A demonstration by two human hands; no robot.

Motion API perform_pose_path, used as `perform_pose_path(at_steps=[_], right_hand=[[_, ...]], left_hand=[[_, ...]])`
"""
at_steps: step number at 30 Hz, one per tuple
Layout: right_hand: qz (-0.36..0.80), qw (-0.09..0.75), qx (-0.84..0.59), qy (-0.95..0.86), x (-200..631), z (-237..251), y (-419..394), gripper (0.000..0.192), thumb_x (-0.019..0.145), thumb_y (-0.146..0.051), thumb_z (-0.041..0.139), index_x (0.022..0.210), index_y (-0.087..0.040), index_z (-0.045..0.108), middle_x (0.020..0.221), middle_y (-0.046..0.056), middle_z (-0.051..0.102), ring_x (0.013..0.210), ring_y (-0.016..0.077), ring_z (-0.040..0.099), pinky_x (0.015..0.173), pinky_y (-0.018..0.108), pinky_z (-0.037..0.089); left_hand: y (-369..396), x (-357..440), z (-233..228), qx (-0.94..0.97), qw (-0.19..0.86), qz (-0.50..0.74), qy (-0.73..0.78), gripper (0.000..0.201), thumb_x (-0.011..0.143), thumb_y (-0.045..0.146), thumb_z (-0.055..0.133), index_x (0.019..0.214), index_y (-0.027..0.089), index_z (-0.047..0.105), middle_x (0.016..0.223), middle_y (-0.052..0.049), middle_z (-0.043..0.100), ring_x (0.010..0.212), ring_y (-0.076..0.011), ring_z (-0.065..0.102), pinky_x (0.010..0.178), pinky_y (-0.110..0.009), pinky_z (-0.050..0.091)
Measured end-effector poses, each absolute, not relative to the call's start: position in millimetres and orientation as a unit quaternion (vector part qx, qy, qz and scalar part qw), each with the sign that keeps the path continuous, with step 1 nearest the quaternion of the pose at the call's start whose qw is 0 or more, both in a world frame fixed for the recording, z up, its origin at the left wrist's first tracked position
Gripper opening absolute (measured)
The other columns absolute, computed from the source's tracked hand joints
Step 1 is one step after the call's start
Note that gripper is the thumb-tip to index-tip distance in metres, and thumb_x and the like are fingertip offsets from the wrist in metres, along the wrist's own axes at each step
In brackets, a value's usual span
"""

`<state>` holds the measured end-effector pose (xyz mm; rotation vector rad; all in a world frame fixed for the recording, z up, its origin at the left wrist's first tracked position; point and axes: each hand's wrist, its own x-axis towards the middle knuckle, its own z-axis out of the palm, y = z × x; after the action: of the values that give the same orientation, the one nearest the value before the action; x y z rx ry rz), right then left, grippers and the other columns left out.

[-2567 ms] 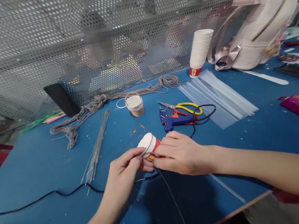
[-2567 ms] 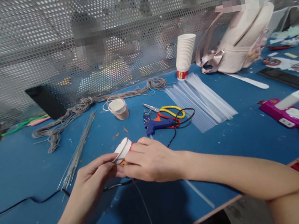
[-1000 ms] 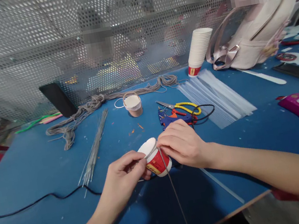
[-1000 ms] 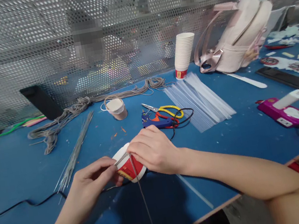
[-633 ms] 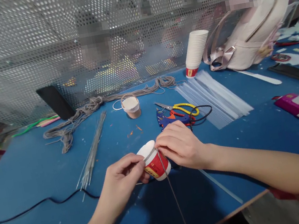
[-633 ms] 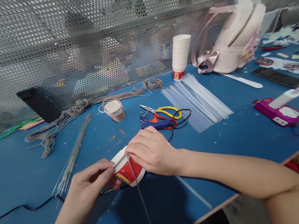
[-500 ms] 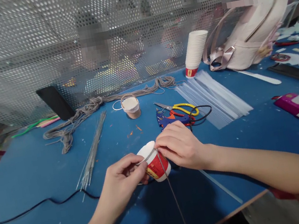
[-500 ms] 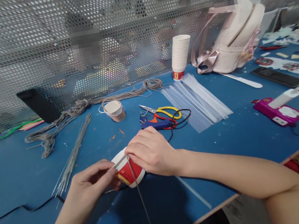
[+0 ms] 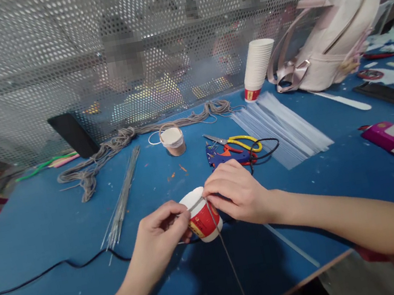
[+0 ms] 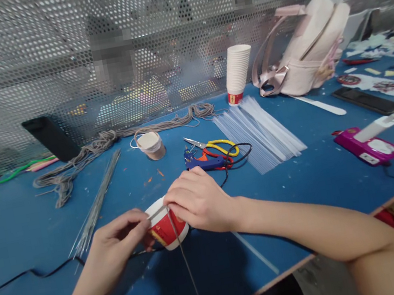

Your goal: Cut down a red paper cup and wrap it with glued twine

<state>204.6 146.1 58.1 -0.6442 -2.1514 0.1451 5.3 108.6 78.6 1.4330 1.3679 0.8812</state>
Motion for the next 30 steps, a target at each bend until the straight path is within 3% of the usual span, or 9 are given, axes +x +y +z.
perform_pose_path(at_steps=[15, 22, 30], right_hand=[[0.109, 0.436, -0.284, -0.847, 201.5, 55.5, 144.8, 0.010, 0.086, -0.012, 0.052, 0.081, -0.017, 0.059, 0.080, 0.003, 0.067, 0.075, 0.0170, 0.055, 0.069, 0.033, 0.034], [0.184, 0.441, -0.291, -0.829, 200.5, 55.5, 143.0, 0.009, 0.082, -0.009, 0.055, 0.080, -0.018, 0.056, 0.090, 0.004, 0.069, 0.079, 0.0166, 0.059, 0.071, 0.032, 0.036], [0.226, 0.468, -0.278, -0.808, 197.9, 54.3, 141.3, 0.014, 0.080, -0.006, 0.053, 0.078, -0.020, 0.053, 0.081, 0.002, 0.068, 0.076, 0.0153, 0.062, 0.073, 0.031, 0.042]], left_hand=[[108.7, 3.9, 78.2, 0.609, 0.451, 0.372, 0.536, 0.015, 0.075, 0.027, 0.062, 0.063, 0.021, 0.069, 0.056, 0.004, 0.057, 0.046, -0.0093, 0.053, 0.046, -0.019, 0.043], [107.6, 5.3, 79.0, 0.587, 0.482, 0.357, 0.544, 0.018, 0.076, 0.027, 0.059, 0.061, 0.020, 0.067, 0.058, 0.003, 0.056, 0.048, -0.0104, 0.053, 0.046, -0.020, 0.044], [106.9, 6.3, 82.2, 0.560, 0.504, 0.362, 0.548, 0.020, 0.076, 0.030, 0.058, 0.063, 0.019, 0.069, 0.063, 0.002, 0.059, 0.050, -0.0111, 0.056, 0.047, -0.021, 0.046]])
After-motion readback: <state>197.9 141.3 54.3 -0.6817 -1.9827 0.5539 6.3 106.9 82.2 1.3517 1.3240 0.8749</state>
